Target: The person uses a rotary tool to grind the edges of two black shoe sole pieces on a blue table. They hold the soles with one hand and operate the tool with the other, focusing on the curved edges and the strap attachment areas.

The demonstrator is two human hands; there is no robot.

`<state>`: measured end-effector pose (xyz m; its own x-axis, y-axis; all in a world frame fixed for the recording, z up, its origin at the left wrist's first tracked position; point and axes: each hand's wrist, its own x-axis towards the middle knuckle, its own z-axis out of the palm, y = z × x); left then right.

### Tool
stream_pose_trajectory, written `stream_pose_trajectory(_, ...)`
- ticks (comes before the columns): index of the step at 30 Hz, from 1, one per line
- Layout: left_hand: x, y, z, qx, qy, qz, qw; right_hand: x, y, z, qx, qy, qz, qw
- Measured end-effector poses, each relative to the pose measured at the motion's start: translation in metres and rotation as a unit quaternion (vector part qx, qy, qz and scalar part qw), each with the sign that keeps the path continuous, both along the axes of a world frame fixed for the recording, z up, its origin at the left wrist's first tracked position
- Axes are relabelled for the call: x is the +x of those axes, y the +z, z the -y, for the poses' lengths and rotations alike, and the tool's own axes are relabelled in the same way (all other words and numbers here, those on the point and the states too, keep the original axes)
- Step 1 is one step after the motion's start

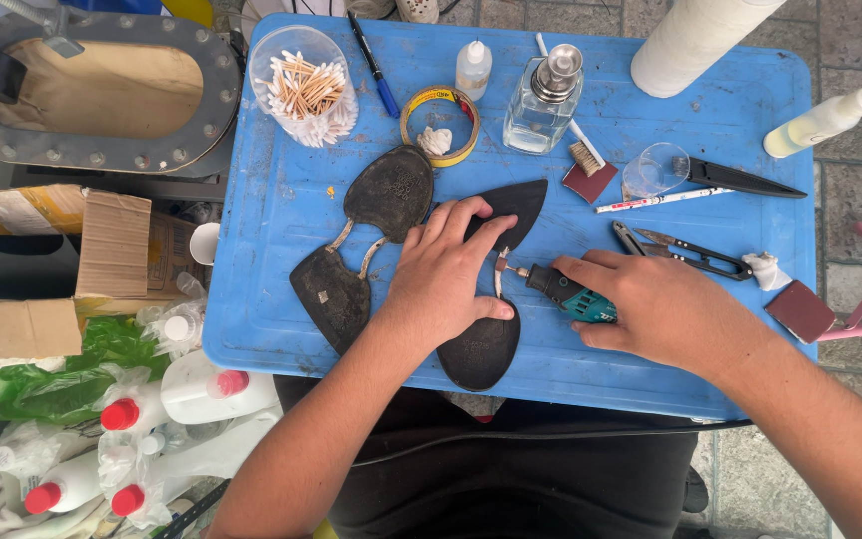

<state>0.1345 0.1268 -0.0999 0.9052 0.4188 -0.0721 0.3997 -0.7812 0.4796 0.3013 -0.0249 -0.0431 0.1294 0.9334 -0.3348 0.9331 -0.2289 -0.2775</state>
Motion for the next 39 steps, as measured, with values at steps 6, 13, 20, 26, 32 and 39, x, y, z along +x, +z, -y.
stream_pose_trajectory(6,0.0006,0.0006,0.0005,0.001,0.001,-0.007,1.000,0.0009,-0.0036,0.0021,0.012,0.007,-0.010,1.000)
stream_pose_trajectory(13,0.0011,-0.0010,0.0012,0.005,0.005,-0.007,1.000,0.0020,-0.0062,0.0031,-0.006,-0.032,-0.001,0.999)
stream_pose_trajectory(20,0.0043,0.0006,0.0064,-0.006,0.030,-0.022,0.999,-0.0029,-0.0027,0.0010,-0.025,-0.026,0.012,0.999)
stream_pose_trajectory(26,0.0059,0.0022,0.0075,-0.005,0.037,-0.025,0.999,-0.0032,-0.0031,0.0045,0.007,0.009,0.010,1.000)
stream_pose_trajectory(32,0.0049,0.0026,0.0070,0.000,0.031,-0.021,0.999,-0.0030,-0.0052,0.0069,0.040,0.011,0.006,0.999)
stream_pose_trajectory(39,0.0035,0.0029,0.0069,0.004,0.023,-0.017,1.000,-0.0034,-0.0026,0.0058,0.015,0.018,0.012,1.000)
